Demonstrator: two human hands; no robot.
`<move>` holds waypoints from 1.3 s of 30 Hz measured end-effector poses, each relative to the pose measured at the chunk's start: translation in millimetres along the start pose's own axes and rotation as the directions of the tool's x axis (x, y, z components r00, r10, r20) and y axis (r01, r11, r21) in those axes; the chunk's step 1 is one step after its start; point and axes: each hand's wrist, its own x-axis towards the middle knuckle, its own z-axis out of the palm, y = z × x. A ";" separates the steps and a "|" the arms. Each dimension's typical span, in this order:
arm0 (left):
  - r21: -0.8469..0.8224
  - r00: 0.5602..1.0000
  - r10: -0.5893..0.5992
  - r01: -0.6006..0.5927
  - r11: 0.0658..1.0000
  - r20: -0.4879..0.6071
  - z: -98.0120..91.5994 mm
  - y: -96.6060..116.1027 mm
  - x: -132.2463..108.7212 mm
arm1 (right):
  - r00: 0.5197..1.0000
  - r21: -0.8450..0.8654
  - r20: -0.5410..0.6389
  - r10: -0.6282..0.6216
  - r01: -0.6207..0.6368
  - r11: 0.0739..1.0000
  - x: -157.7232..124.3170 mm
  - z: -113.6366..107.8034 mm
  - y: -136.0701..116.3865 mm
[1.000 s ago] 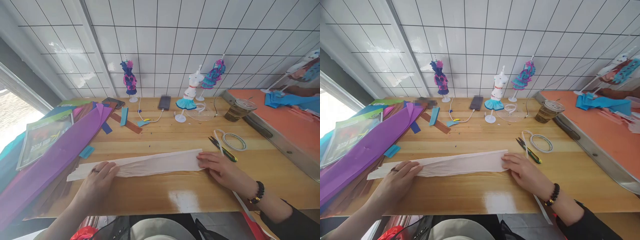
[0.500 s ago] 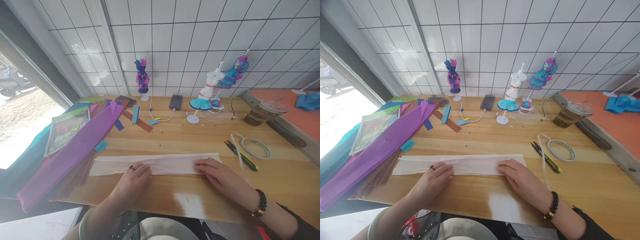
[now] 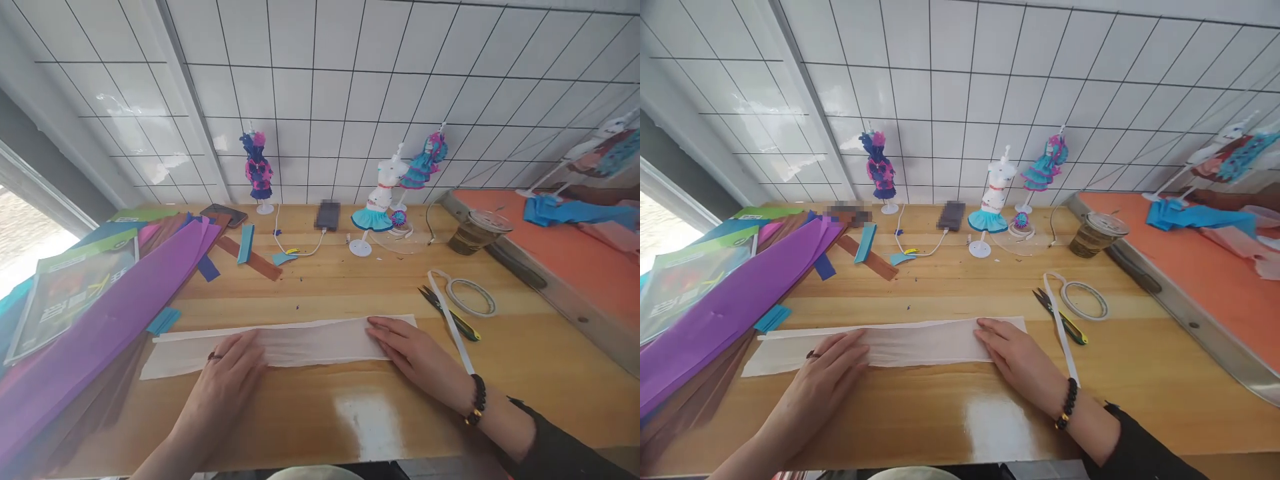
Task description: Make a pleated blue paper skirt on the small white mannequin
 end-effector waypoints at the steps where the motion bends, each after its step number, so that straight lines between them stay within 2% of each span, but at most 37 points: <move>1: 0.003 1.000 -0.001 0.001 1.000 0.001 -0.7 -1.9 1.3 | 1.000 0.000 0.004 0.001 -0.001 1.000 0.5 0.1 -0.5; 5: 0.005 1.000 0.001 -0.001 1.000 0.016 -9.1 -8.6 9.7 | 1.000 -0.008 0.021 0.017 -0.017 1.000 2.3 -0.1 -2.2; 10: -0.003 0.997 0.074 -0.073 0.997 0.030 -15.5 -16.8 17.8 | 0.997 -0.031 0.062 0.039 -0.038 0.999 6.0 -1.0 -4.1; 14: 0.068 0.989 0.151 -0.151 0.986 0.006 -8.1 -28.0 17.0 | 0.996 -0.035 0.063 0.056 -0.053 0.998 9.9 -2.9 -7.1; 17: 0.098 0.989 0.143 -0.138 0.986 -0.046 -3.6 -39.0 13.8 | 0.994 -0.038 0.078 0.076 -0.073 0.997 12.9 -5.3 -9.0; 21: 0.070 0.985 0.171 -0.171 0.983 -0.002 1.0 -52.0 7.5 | 0.991 -0.032 0.110 0.076 -0.073 0.997 14.9 -8.9 -9.4; 24: 0.156 0.976 0.216 -0.214 0.964 0.001 9.6 -57.5 2.7 | 0.988 -0.034 0.120 0.096 -0.093 0.995 15.0 -11.8 -10.1; 28: 0.242 0.989 0.144 -0.135 0.961 -0.021 22.2 -61.6 -1.4 | 0.982 -0.029 0.128 0.140 -0.138 0.990 14.4 -16.3 -11.7; 33: 0.217 0.983 0.182 -0.175 0.960 -0.011 29.5 -66.2 -4.7 | 0.977 0.043 0.141 0.160 -0.168 0.985 11.9 -20.0 -8.0; 36: 0.174 0.997 0.073 -0.066 0.982 -0.035 33.0 -66.8 -7.1 | 0.972 0.128 0.149 0.182 -0.201 0.971 9.7 -21.2 -2.7; 39: 0.137 0.999 -0.035 0.034 0.990 0.004 38.1 -69.2 -11.2 | 0.949 0.250 0.203 0.240 -0.287 0.925 7.7 -26.1 3.8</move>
